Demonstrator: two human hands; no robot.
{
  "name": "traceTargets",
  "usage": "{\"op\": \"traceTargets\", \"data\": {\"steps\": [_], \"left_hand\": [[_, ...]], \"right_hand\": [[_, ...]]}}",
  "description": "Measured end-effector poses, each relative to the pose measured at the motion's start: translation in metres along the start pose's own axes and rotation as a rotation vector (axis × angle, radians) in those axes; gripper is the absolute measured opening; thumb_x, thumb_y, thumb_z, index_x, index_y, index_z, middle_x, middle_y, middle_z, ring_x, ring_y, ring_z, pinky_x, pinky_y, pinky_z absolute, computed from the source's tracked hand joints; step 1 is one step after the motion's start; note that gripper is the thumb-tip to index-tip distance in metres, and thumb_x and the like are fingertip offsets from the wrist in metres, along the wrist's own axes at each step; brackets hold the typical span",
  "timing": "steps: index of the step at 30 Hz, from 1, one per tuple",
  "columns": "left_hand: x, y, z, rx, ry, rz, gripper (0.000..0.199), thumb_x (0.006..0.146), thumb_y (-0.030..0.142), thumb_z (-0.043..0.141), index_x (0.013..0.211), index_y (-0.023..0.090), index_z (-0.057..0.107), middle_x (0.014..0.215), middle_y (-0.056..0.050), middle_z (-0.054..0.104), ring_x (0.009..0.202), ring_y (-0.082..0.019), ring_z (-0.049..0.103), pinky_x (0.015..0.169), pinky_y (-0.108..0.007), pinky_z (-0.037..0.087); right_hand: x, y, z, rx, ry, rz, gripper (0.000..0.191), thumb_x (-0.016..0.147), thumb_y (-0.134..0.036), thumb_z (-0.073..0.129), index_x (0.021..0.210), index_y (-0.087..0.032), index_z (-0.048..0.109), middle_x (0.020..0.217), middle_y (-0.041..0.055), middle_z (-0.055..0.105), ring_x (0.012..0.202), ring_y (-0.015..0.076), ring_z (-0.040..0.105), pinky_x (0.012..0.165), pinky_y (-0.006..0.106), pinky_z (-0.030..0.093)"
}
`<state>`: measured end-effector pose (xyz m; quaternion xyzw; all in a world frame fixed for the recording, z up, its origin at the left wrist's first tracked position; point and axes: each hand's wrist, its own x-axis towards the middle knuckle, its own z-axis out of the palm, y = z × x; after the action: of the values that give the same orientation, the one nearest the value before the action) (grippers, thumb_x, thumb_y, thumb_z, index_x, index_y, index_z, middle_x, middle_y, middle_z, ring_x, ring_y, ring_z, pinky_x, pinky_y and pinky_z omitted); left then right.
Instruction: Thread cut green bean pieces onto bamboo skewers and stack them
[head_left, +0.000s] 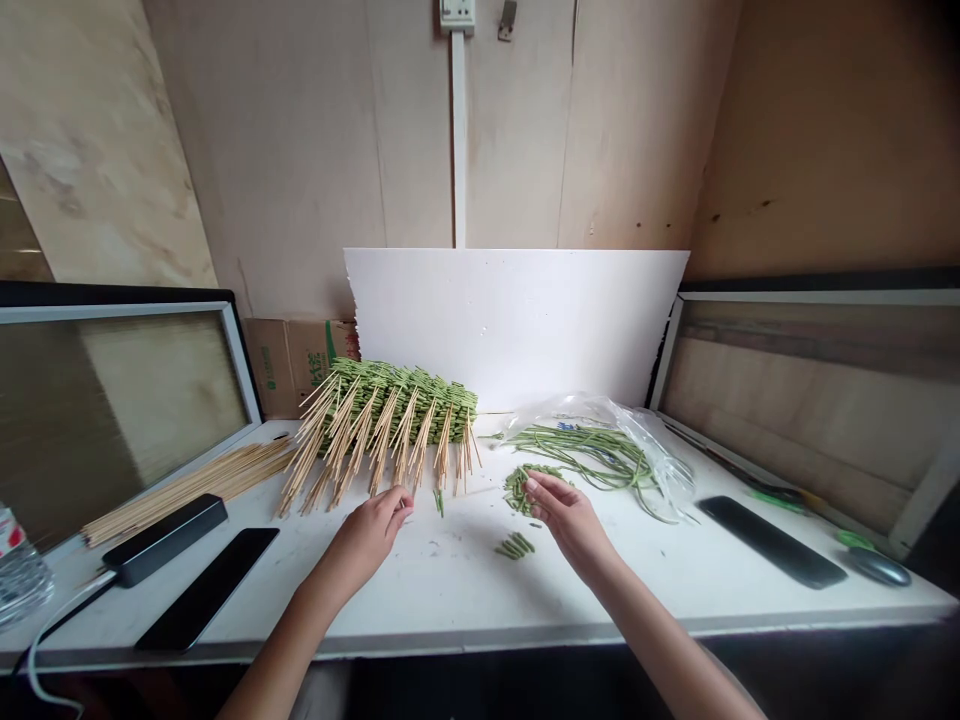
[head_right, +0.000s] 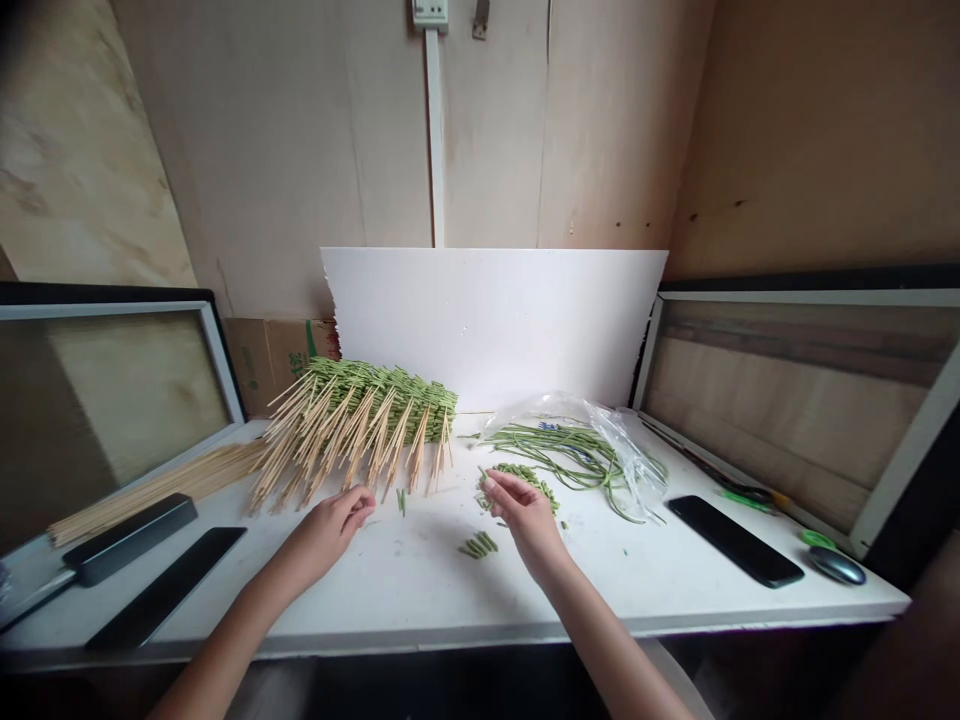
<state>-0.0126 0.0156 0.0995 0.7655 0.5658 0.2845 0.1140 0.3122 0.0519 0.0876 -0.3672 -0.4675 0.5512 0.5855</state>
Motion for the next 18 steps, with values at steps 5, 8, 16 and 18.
{"op": "traceTargets", "data": {"steps": [5, 8, 16, 18], "left_hand": [[0.001, 0.008, 0.005, -0.161, 0.128, 0.144, 0.020, 0.103, 0.034, 0.046, 0.104, 0.022, 0.062, 0.099, -0.006, 0.072, 0.088, -0.021, 0.069, 0.076, -0.029, 0.051], [-0.003, 0.019, 0.006, -0.226, 0.162, 0.186, 0.020, 0.103, 0.035, 0.050, 0.104, 0.022, 0.064, 0.099, -0.006, 0.072, 0.088, -0.020, 0.069, 0.076, -0.027, 0.053], [-0.010, 0.039, 0.006, -0.181, 0.153, 0.218, 0.022, 0.103, 0.037, 0.052, 0.101, 0.021, 0.068, 0.091, -0.005, 0.071, 0.068, -0.016, 0.059, 0.064, -0.025, 0.047], [-0.010, 0.039, 0.007, -0.162, 0.160, 0.216, 0.022, 0.103, 0.037, 0.053, 0.101, 0.021, 0.068, 0.088, -0.004, 0.070, 0.063, -0.015, 0.054, 0.062, -0.026, 0.044]], "right_hand": [[0.002, 0.002, -0.002, 0.063, 0.071, -0.048, 0.040, 0.071, -0.051, 0.088, 0.100, -0.024, 0.081, 0.092, 0.0058, 0.076, 0.086, 0.0251, 0.068, 0.075, 0.038, 0.055], [0.001, 0.003, 0.000, 0.082, 0.026, -0.052, 0.036, 0.075, -0.053, 0.086, 0.096, -0.025, 0.080, 0.094, 0.0049, 0.077, 0.088, 0.0240, 0.069, 0.076, 0.036, 0.056], [-0.005, -0.001, 0.003, 0.302, -0.003, 0.059, 0.033, 0.076, -0.043, 0.089, 0.100, -0.023, 0.078, 0.109, 0.0064, 0.077, 0.108, 0.0245, 0.072, 0.065, 0.026, 0.058], [-0.006, -0.003, 0.004, 0.301, -0.010, 0.057, 0.031, 0.077, -0.042, 0.088, 0.099, -0.023, 0.078, 0.106, 0.0060, 0.078, 0.107, 0.0239, 0.072, 0.060, 0.024, 0.057]]}}
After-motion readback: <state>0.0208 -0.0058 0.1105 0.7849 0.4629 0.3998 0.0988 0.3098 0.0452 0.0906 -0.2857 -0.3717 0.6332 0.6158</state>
